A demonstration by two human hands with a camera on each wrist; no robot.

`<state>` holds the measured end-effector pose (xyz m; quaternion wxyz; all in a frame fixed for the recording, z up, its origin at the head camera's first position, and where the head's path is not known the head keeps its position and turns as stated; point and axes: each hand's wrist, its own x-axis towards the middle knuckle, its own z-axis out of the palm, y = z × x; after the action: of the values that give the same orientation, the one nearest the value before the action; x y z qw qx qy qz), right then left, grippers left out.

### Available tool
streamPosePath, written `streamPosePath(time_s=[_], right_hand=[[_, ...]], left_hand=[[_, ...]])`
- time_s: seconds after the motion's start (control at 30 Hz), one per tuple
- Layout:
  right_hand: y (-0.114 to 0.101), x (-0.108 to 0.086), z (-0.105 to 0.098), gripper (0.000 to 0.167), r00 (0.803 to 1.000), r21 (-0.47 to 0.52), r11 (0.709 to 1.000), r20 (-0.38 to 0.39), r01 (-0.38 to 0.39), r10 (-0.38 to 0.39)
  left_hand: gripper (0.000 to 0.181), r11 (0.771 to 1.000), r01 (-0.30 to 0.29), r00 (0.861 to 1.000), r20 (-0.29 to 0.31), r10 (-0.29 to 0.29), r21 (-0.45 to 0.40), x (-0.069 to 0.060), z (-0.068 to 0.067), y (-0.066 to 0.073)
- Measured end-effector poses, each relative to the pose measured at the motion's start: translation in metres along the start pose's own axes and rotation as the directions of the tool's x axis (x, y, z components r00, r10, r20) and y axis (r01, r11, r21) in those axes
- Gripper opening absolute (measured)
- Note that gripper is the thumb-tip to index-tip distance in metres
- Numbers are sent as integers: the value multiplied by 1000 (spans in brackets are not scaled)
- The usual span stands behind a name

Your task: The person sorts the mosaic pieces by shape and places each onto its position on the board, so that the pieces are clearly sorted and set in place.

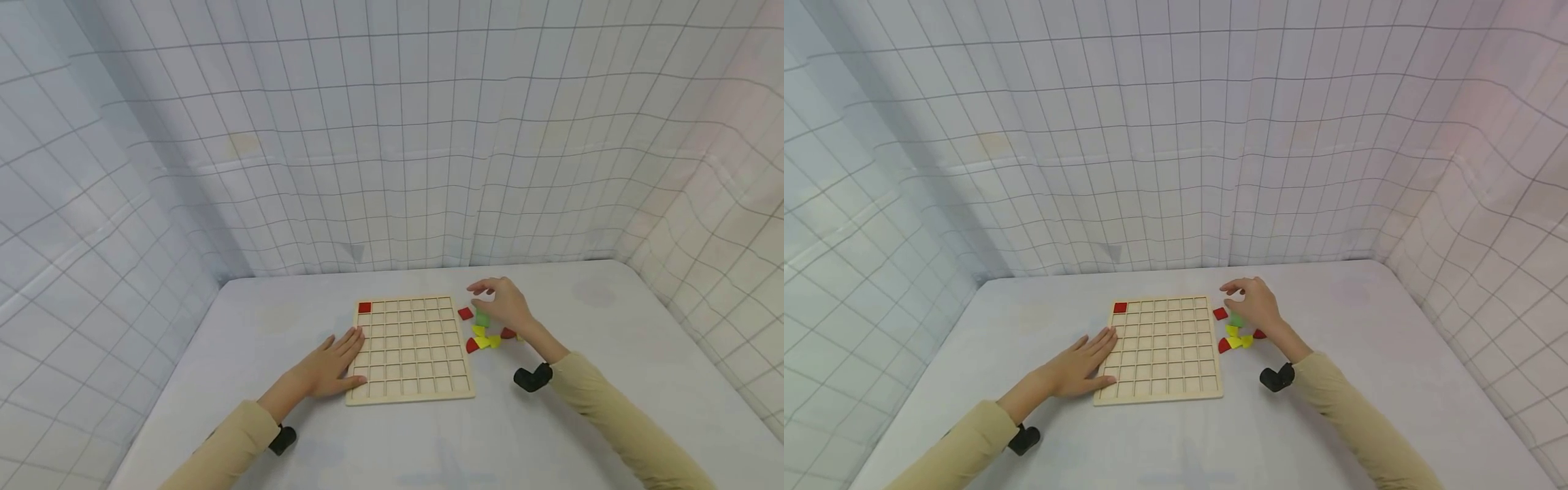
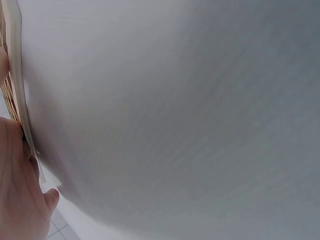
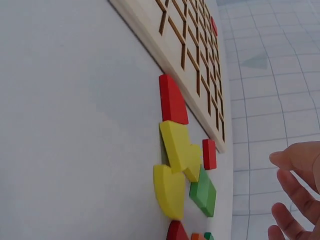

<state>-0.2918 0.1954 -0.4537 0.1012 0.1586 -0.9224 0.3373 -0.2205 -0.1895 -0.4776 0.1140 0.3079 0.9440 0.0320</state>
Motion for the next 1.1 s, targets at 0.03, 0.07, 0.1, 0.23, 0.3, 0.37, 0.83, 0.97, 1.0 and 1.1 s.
streamPosePath(time_s=[0.03,0.07,0.1,0.23,0.3,0.37,0.83,0.97,1.0,1.1], right_hand=[[2,-2,-2,24,1000,-3,1000,1,-12,12],[5,-4,-3,24,999,-5,999,4,-32,32],[7,-6,-5,24,999,-8,999,6,-45,46],[17,-12,-9,24,996,-31,996,10,-86,86],[22,-16,-11,23,996,-37,995,11,-91,92],[27,-19,-12,22,995,-40,995,10,-96,96],[56,-40,-25,27,984,-67,982,23,-176,178],[60,-45,-30,29,983,-74,981,20,-181,183],[60,-46,-31,29,982,-75,980,18,-184,186],[63,-48,-33,30,980,-78,978,16,-196,198]], left_hand=[[87,1000,0,1000,0,0,3,0,0,0],[87,1000,2,1000,1,-2,5,-1,0,0],[87,1000,4,1000,3,-4,7,-1,0,0],[87,1000,6,1000,3,-6,-3,-2,0,0],[87,1000,6,1000,3,-6,-4,-2,0,0],[87,1000,6,1000,3,-6,-3,-2,-1,0],[86,1000,-5,1000,-15,5,-5,-3,-1,2],[85,1000,-8,1000,-17,8,-2,-3,-1,2],[85,1000,-9,1000,-17,9,-2,-3,-1,2],[86,1000,-7,1000,-13,7,-1,-2,-1,1]])
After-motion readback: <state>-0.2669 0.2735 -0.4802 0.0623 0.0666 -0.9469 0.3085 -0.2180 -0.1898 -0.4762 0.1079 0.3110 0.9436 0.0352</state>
